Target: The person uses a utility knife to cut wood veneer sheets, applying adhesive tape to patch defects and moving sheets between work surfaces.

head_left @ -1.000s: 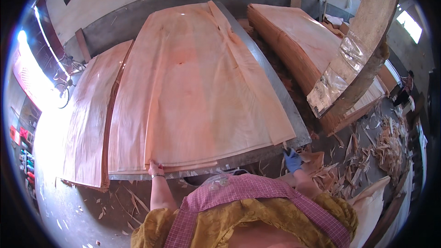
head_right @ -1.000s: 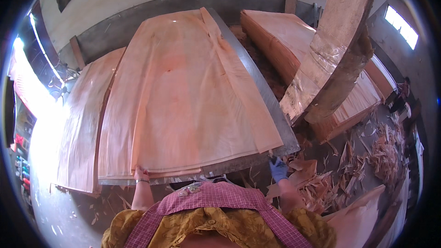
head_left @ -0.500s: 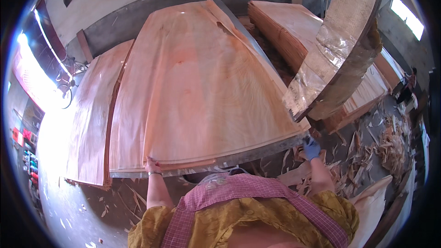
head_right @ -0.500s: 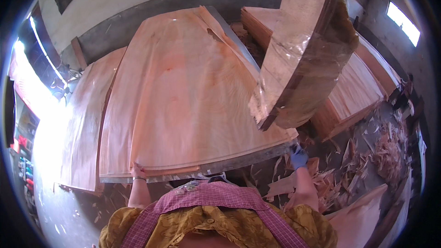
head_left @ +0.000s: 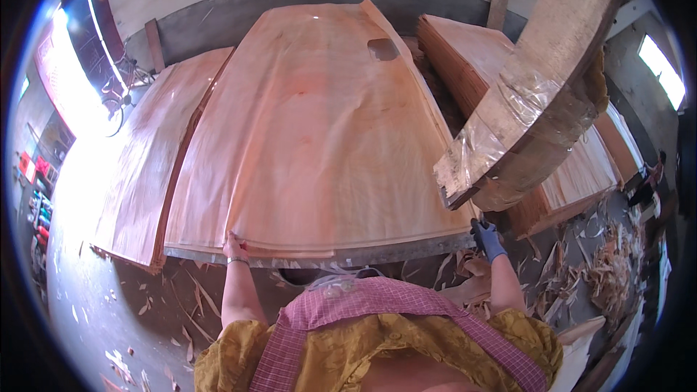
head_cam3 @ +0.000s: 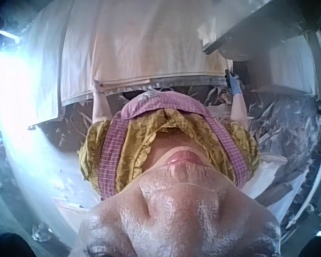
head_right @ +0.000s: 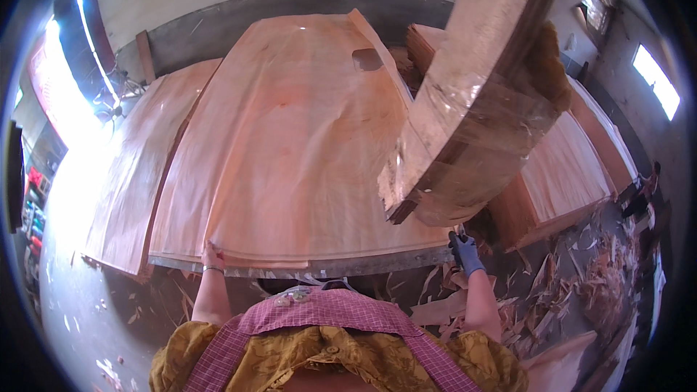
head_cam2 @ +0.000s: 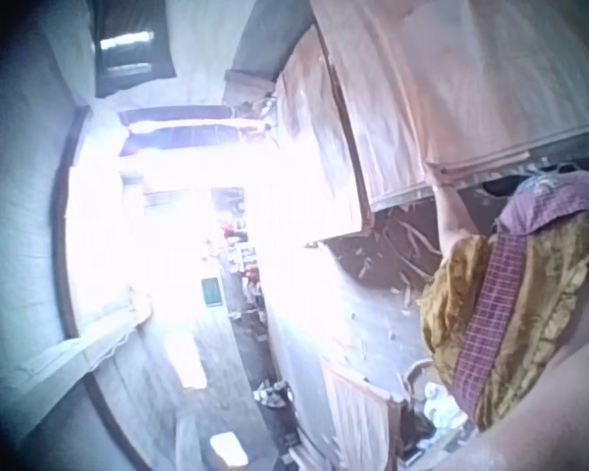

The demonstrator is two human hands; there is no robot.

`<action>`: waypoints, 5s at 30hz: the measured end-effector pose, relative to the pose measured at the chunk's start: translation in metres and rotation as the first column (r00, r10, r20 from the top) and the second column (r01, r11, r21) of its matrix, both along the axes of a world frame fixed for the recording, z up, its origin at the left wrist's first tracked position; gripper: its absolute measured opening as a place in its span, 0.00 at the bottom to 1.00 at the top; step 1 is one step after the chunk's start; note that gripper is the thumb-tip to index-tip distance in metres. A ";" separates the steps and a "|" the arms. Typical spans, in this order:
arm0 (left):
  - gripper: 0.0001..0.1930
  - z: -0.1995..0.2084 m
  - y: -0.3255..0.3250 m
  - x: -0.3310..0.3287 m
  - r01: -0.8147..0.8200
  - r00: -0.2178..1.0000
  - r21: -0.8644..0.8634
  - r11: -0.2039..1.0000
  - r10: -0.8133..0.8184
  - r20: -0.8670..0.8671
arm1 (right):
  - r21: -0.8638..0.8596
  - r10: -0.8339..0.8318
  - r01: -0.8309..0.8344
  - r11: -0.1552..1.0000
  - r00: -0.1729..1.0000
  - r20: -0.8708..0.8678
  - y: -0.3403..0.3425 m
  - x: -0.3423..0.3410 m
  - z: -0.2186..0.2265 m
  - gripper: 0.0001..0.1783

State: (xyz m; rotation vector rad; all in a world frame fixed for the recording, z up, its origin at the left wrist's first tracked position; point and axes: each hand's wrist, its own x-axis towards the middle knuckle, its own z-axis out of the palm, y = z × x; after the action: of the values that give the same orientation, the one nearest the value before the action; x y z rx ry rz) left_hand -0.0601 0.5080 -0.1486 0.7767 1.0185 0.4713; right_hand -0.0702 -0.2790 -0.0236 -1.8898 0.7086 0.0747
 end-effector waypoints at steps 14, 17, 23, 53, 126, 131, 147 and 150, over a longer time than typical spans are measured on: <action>0.16 0.002 0.005 0.008 -0.026 0.992 -0.015 1.000 0.024 -0.125 | -0.233 0.005 0.007 0.972 0.999 0.051 0.003 0.000 -0.053 0.27; 0.16 -0.004 0.014 0.006 -0.024 0.992 0.008 1.000 0.025 -0.126 | -0.665 0.140 0.039 0.745 0.967 0.214 0.002 -0.025 -0.090 0.27; 0.15 -0.014 0.021 0.002 -0.015 0.988 0.037 0.999 0.020 -0.155 | -0.657 0.056 0.026 0.753 0.993 0.103 0.028 -0.059 -0.104 0.26; 0.12 -0.009 0.007 -0.010 0.069 0.959 0.019 0.997 -0.062 -0.278 | 0.434 0.182 -0.155 0.887 0.983 -0.020 0.430 0.039 -0.059 0.25; 0.11 0.068 -1.253 -0.128 0.119 -0.888 -0.019 -0.993 -0.097 -0.449 | -0.692 -0.917 0.697 0.185 -0.131 -0.377 -0.234 -0.731 -0.153 0.57; 0.18 0.011 -1.252 -0.178 0.027 -0.867 -0.156 -0.987 0.055 -0.495 | -0.686 -0.929 0.678 0.266 -0.011 -0.371 -0.237 -0.761 -0.212 0.36; 0.33 -0.041 -1.333 -0.528 -0.126 -0.991 -0.237 -0.963 0.130 -0.004 | 0.053 -0.739 0.739 0.672 0.673 -0.008 -0.149 -0.638 0.006 0.16; 0.18 0.019 -1.334 -0.536 -0.193 -0.963 -0.039 -0.981 0.196 -0.184 | -0.012 -0.700 0.702 0.713 0.712 0.047 -0.151 -0.624 0.002 0.14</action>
State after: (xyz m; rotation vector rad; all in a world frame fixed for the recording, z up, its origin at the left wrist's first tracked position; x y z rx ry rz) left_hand -0.5966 -0.8262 -0.1300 -1.7010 1.3927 2.5201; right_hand -0.6940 -0.4296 -0.0214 -1.5215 1.3673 -0.4657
